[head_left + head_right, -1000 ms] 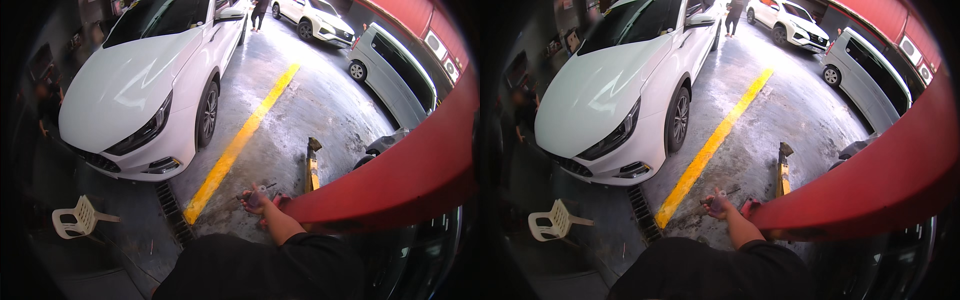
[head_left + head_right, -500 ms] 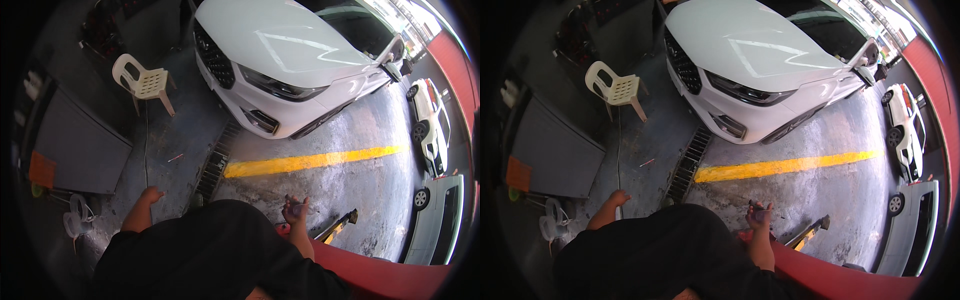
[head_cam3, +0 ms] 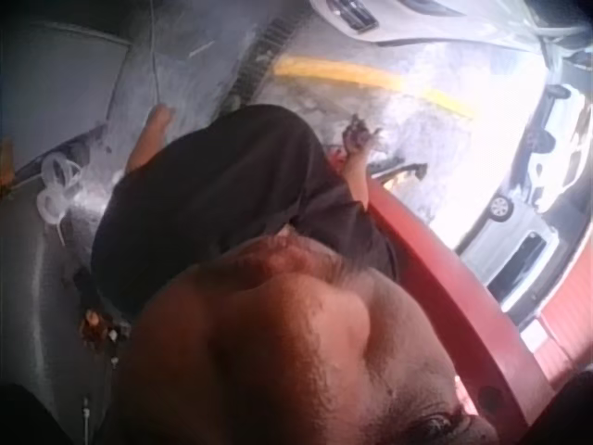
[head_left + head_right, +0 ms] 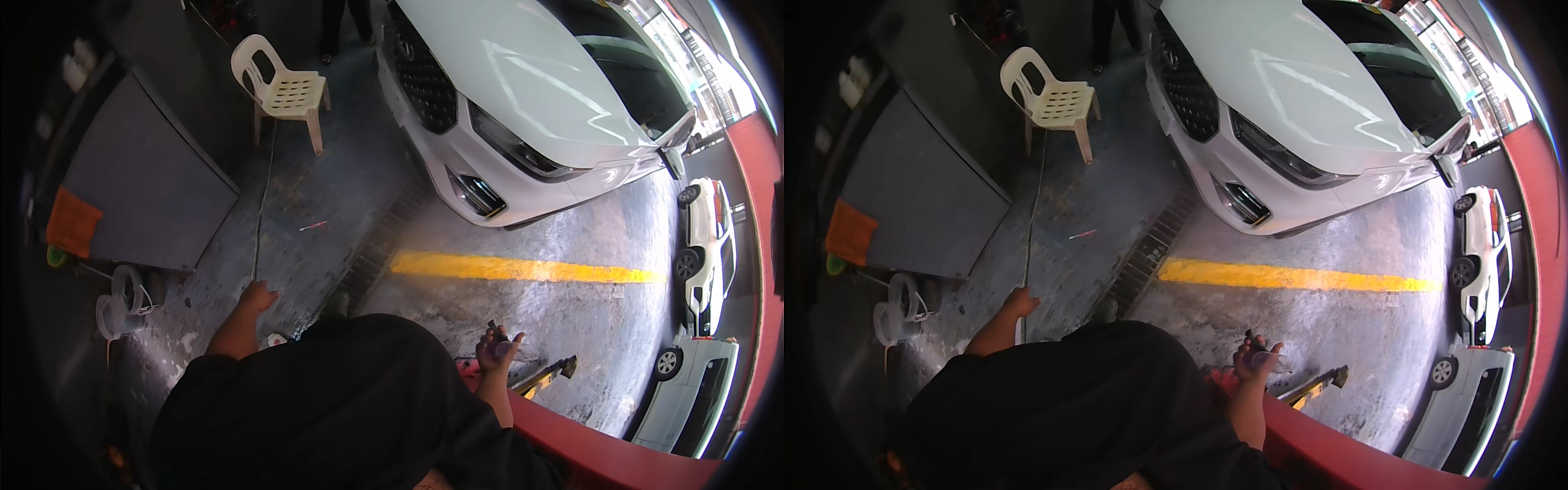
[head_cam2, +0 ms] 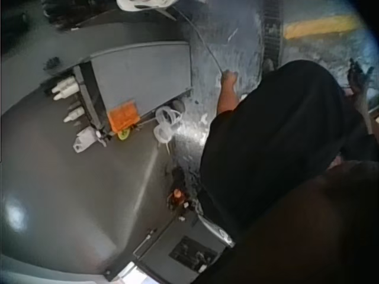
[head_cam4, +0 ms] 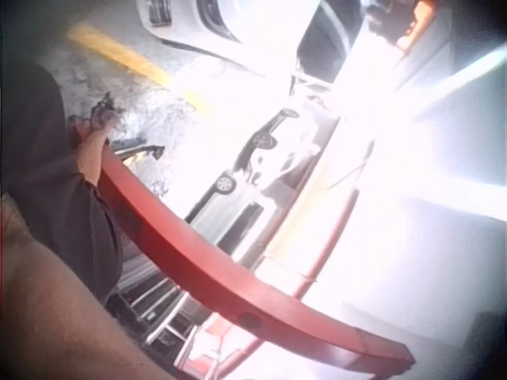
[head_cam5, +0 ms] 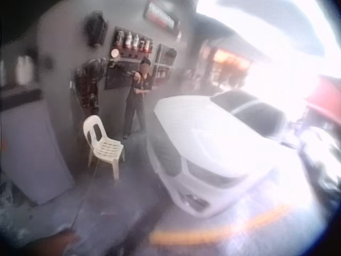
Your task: The person applies a liquid coating to the front bumper and grille of a white car using a small brush and a spray bottle. They repeatedly dip the brush into the bottle and paint the surface, occasionally moving around the vehicle to access different sections.
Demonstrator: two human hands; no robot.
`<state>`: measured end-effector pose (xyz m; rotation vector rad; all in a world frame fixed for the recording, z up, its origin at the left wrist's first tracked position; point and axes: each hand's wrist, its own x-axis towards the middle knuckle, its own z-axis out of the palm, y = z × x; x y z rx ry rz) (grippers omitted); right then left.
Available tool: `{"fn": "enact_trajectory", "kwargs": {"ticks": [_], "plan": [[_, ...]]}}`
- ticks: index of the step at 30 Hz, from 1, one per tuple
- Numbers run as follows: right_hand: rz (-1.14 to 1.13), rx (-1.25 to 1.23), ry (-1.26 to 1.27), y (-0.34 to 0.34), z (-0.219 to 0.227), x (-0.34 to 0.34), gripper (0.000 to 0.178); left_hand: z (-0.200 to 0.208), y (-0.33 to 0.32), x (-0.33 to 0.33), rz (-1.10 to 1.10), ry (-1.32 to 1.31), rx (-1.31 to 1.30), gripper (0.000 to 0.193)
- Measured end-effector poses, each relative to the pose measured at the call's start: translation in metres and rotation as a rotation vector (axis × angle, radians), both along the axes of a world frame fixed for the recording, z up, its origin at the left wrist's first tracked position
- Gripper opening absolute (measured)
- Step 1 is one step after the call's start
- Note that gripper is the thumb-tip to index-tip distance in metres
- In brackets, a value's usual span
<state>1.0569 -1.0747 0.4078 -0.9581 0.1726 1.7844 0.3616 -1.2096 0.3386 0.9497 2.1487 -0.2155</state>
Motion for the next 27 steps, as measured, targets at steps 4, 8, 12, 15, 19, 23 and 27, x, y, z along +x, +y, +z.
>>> {"fn": "enact_trajectory", "kwargs": {"ticks": [4, 8, 12, 15, 19, 23, 27], "plan": [[-0.007, 0.074, 0.036, -0.005, 0.006, -0.025, 0.077, 0.016, 0.004, -0.020, 0.063, 0.049, -0.014, 0.075], [0.085, 0.147, 0.044, -0.010, 0.002, -0.020, 0.080, 0.014, -0.018, -0.017, 0.167, 0.127, 0.044, 0.079], [0.128, 0.076, 0.019, -0.012, -0.007, -0.003, 0.080, 0.007, -0.053, 0.008, 0.277, 0.172, 0.077, 0.079], [0.117, -0.035, -0.020, -0.016, -0.010, 0.013, 0.078, 0.012, -0.089, 0.041, 0.355, 0.192, 0.059, 0.079], [0.184, -0.079, -0.023, -0.026, -0.027, 0.035, 0.079, 0.016, -0.166, 0.085, 0.403, 0.226, -0.028, 0.081], [0.240, -0.091, -0.040, -0.041, -0.050, 0.052, 0.079, 0.022, -0.226, 0.115, 0.491, 0.239, -0.092, 0.085], [0.272, -0.201, -0.071, -0.050, -0.058, 0.054, 0.077, 0.036, -0.264, 0.124, 0.567, 0.262, -0.153, 0.086]]}}
